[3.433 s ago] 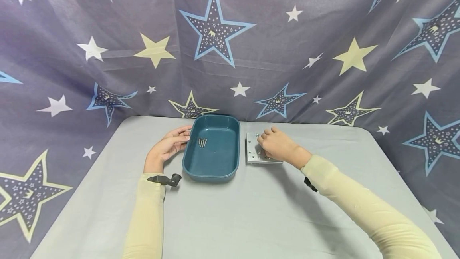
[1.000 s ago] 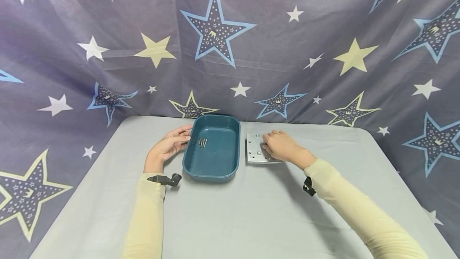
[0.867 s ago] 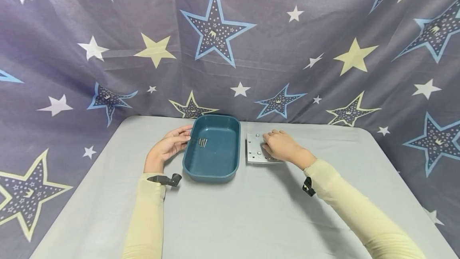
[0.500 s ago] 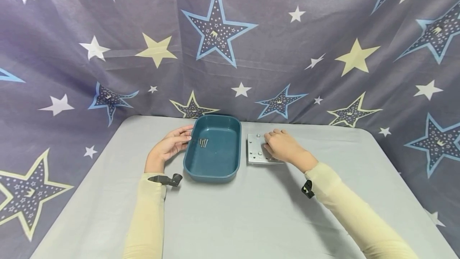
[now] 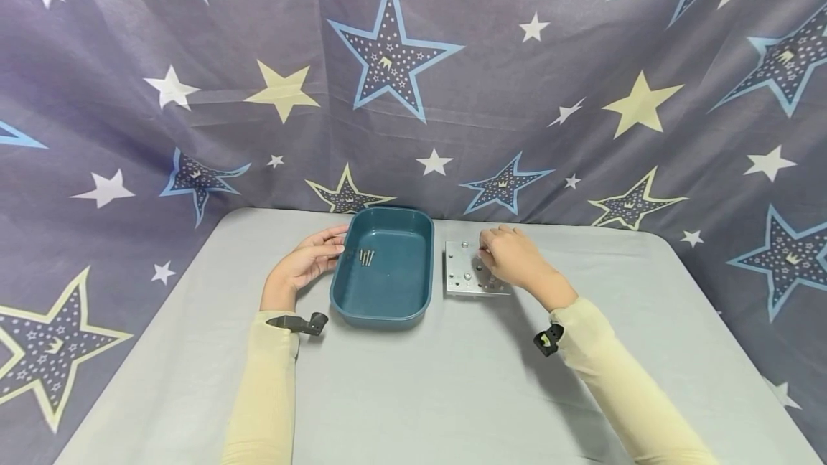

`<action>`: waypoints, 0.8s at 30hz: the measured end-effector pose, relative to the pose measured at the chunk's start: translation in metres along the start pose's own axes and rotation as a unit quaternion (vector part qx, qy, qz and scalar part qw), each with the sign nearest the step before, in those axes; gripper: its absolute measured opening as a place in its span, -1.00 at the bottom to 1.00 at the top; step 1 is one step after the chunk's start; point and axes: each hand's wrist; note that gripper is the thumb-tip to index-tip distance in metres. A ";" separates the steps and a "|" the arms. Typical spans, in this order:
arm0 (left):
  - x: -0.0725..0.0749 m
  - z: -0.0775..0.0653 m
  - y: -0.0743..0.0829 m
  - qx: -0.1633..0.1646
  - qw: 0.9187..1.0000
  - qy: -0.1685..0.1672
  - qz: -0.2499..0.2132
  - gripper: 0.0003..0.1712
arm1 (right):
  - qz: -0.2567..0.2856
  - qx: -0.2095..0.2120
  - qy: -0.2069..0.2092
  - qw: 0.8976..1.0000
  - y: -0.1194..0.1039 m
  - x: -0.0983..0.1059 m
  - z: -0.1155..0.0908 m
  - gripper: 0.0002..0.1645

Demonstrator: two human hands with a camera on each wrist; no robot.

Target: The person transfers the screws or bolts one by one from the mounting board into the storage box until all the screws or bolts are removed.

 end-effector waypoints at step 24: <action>0.003 0.003 -0.003 0.004 1.000 0.004 -0.001 -0.29 | 0.077 -0.035 0.009 0.996 -0.034 0.023 0.040 -0.81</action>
Point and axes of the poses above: each hand's wrist, its own z-axis towards the middle knuckle, its own x-axis out of the back of the hand, y = z × x, and after that the axes turned 1 degree about -z, right-handed
